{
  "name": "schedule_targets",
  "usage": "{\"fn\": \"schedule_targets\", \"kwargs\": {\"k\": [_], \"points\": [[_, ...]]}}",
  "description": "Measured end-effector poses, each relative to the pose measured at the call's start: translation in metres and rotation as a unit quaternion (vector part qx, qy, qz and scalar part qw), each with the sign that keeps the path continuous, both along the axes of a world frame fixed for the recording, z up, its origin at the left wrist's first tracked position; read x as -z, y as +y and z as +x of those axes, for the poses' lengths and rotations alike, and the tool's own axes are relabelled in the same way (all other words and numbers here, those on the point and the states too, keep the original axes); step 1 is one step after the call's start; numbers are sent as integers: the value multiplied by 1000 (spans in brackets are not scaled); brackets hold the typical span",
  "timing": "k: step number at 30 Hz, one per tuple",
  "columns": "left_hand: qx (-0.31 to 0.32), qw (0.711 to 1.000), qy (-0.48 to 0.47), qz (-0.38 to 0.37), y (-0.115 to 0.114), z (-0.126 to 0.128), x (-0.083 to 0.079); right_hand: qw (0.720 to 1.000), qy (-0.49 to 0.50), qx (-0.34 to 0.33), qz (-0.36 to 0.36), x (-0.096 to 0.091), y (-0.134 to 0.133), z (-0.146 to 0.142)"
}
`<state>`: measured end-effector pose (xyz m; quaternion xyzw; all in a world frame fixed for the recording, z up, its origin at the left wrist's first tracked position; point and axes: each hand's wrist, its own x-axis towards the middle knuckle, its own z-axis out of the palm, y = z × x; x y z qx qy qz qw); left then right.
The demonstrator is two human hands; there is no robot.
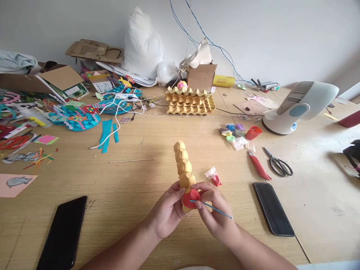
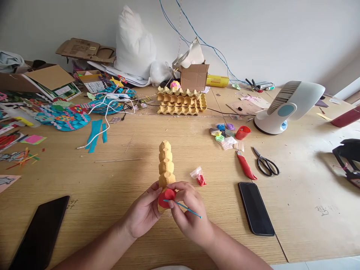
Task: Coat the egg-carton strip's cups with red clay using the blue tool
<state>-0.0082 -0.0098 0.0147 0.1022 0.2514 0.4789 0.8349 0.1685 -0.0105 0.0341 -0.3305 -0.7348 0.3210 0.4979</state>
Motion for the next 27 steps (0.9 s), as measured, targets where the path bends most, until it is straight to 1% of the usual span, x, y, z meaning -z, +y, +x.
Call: {"fn": "schedule_targets", "kwargs": {"k": [5, 10, 16, 21, 27], "points": [[14, 1000, -8, 12, 0, -1, -2, 1000, 4, -15, 4, -4, 0, 0], [13, 1000, -6, 11, 0, -1, 0, 1000, 3, -15, 9, -2, 0, 0], [1, 1000, -6, 10, 1, -2, 3, 998, 24, -11, -58, 2, -3, 1], [8, 1000, -8, -8, 1, -2, 1, 999, 1, -16, -30, 1, -2, 1], [11, 1000, -1, 10, 1, -1, 1, 999, 10, -17, -38, -4, -1, 0]]}}
